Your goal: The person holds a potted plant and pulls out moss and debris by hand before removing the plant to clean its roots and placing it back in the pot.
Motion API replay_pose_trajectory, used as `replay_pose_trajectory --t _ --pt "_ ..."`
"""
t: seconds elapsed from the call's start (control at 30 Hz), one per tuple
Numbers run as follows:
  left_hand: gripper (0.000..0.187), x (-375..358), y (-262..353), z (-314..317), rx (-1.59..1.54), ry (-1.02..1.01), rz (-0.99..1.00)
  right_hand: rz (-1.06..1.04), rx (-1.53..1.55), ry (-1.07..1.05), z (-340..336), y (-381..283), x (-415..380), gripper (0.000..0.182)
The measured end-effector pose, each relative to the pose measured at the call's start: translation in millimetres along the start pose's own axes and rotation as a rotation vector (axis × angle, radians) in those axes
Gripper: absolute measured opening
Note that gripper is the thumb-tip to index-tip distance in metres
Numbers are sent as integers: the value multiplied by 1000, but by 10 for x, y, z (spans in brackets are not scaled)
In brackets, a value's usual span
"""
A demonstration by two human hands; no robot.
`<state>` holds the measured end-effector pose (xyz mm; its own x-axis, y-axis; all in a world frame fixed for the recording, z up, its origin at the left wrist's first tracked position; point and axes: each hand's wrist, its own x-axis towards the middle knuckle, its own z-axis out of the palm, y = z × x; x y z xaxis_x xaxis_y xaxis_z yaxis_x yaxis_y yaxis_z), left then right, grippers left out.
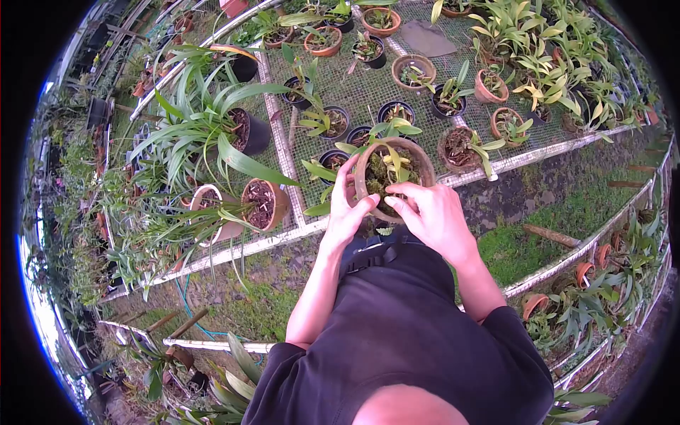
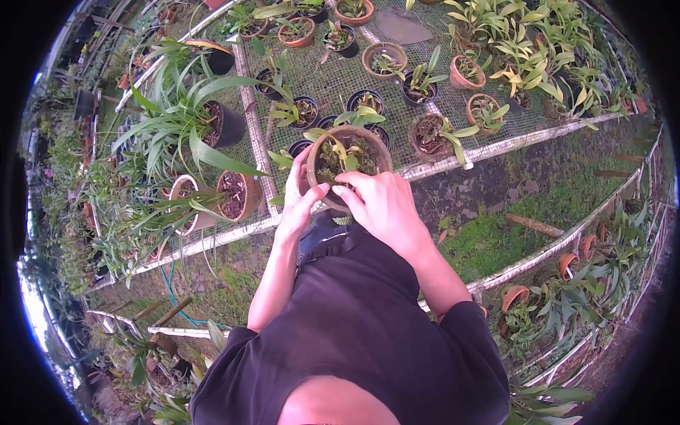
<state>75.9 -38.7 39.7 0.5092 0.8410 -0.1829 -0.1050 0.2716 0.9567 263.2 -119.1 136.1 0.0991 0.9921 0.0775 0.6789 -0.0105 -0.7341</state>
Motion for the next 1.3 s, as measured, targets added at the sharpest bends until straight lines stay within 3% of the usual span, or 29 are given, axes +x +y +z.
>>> replay_pose_trajectory --t 0.17,0.23,0.27,0.37,0.57,0.9,1.03,1.13,1.3 --pt "91 6 58 9 -83 20 9 151 203 157 -279 136 -13 14" --pt "91 8 86 27 -139 21 -1 114 193 256 -280 263 34 10" --pt "91 16 51 -1 -155 19 -11 184 127 175 -351 300 27 12" --pt "93 18 84 -1 -181 -2 0 -41 -15 196 -313 457 50 17" --pt "99 -33 165 7 -193 -40 31 -167 -77 127 -265 351 81 19" --pt "106 -161 5 -131 -422 -49 -65 -146 44 72 -259 272 45 19" --pt "99 -162 -42 -126 -483 -20 -55 -146 99 93 -255 243 28 19" --pt "106 -163 22 -111 -487 -48 -79 -180 75 167 -216 223 42 19" --pt "100 -147 97 -86 -244 -61 -3 -251 -88 186 -138 165 55 20"
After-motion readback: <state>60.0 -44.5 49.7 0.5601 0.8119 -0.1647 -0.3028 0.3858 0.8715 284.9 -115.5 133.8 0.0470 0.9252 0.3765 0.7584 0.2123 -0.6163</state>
